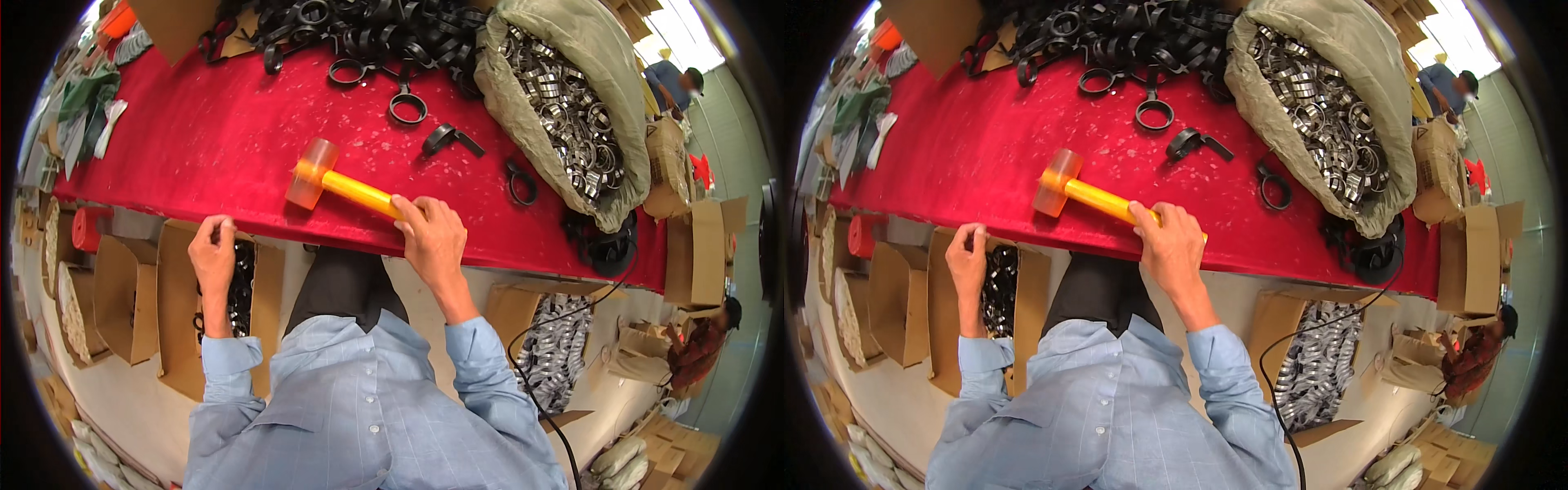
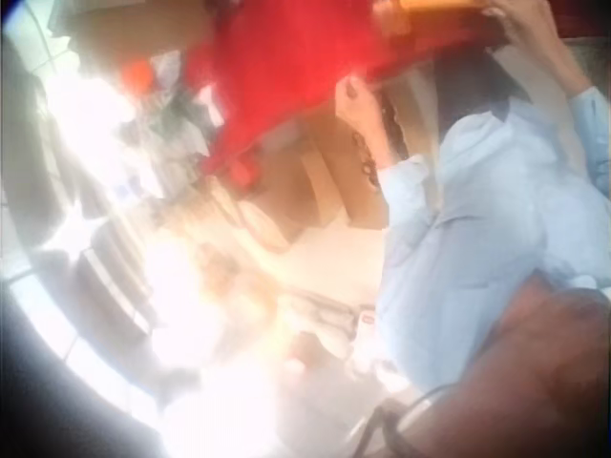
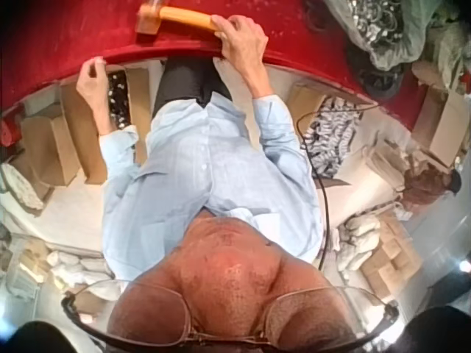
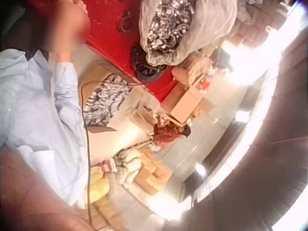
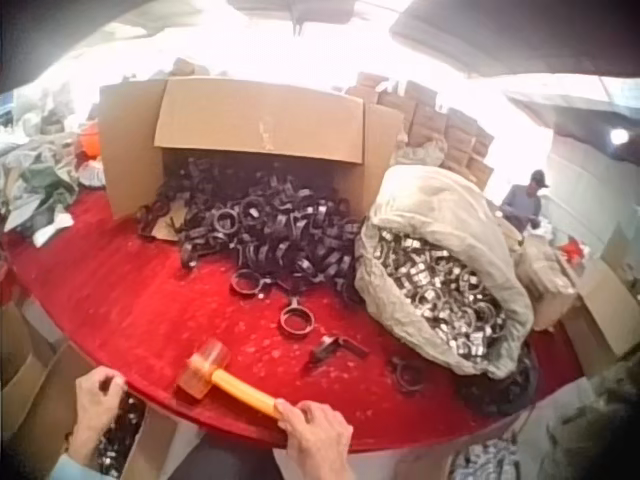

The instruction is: Assemble metal rings with rubber gaskets using a mallet in a manufacturing setting.

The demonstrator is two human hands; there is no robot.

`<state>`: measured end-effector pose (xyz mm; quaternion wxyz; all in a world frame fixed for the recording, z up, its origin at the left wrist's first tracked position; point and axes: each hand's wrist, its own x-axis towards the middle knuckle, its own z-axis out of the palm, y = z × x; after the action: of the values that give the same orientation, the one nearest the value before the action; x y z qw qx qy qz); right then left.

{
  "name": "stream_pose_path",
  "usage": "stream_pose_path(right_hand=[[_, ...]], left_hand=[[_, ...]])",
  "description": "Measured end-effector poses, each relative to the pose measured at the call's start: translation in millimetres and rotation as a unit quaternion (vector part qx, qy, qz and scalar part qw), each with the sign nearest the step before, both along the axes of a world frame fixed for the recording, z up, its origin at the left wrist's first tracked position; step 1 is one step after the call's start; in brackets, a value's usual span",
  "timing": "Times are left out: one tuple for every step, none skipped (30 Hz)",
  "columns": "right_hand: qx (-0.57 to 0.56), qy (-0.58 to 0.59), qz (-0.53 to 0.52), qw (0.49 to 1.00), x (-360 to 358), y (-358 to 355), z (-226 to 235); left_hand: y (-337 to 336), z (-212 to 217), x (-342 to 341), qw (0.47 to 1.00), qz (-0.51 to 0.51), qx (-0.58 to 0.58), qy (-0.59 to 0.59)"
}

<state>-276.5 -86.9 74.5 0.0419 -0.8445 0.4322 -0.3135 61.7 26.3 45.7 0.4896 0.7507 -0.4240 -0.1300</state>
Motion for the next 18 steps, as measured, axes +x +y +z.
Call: stream_pose_path(right_hand=[[-0.002, -0.003, -0.008, 1.000, -2, -11, -3], [-0.027, -0.017, -0.005, 0.999, -3, -21, -6], [-0.052, -0.031, -0.003, 0.998, -4, -29, -7], [-0.059, -0.026, -0.021, 0.998, -5, -34, -9], [-0.056, -0.044, -0.038, 0.997, -5, -39, -8], [-0.051, -0.062, -0.052, 0.995, -6, -42, -6], [-0.024, -0.079, -0.065, 0.994, -8, -46, -6], [-0.020, -0.079, -0.079, 0.994, -14, -48, -8], [-0.017, -0.080, -0.093, 0.992, -19, -49, -11], [-0.011, -0.078, -0.101, 0.992, -24, -49, -12], [0.000, -0.082, -0.099, 0.992, -28, -48, -15], [0.010, -0.085, -0.096, 0.992, -32, -45, -17], [0.037, -0.082, -0.083, 0.992, -35, -41, -18], [0.043, -0.078, -0.074, 0.993, -37, -37, -22], [0.048, -0.073, -0.065, 0.994, -40, -34, -26], [0.069, -0.075, -0.060, 0.993, -40, -31, -32], [0.063, -0.070, -0.062, 0.994, -40, -29, -35], [0.057, -0.064, -0.062, 0.994, -39, -27, -35]], left_hand=[[-19, 11, -14, 0.999, -0.026, -0.017, -0.007], [-35, 18, -26, 0.998, -0.051, -0.033, -0.014], [-50, 22, -37, 0.995, -0.079, -0.053, -0.034], [-61, 25, -47, 0.992, -0.103, -0.059, -0.049], [-70, 28, -56, 0.989, -0.117, -0.069, -0.065], [-77, 32, -66, 0.985, -0.131, -0.078, -0.081], [-84, 35, -74, 0.981, -0.145, -0.093, -0.093], [-88, 33, -83, 0.979, -0.150, -0.098, -0.095], [-93, 32, -90, 0.978, -0.160, -0.087, -0.100], [-96, 31, -95, 0.977, -0.171, -0.076, -0.104], [-99, 28, -97, 0.974, -0.175, -0.085, -0.116], [-101, 25, -98, 0.974, -0.179, -0.088, -0.110], [-104, 24, -96, 0.973, -0.183, -0.091, -0.103], [-107, 27, -92, 0.975, -0.180, -0.084, -0.095], [-114, 30, -86, 0.975, -0.179, -0.088, -0.099], [-122, 34, -78, 0.975, -0.175, -0.091, -0.104], [-132, 39, -70, 0.975, -0.177, -0.082, -0.104], [-147, 40, -60, 0.970, -0.187, -0.086, -0.125]])
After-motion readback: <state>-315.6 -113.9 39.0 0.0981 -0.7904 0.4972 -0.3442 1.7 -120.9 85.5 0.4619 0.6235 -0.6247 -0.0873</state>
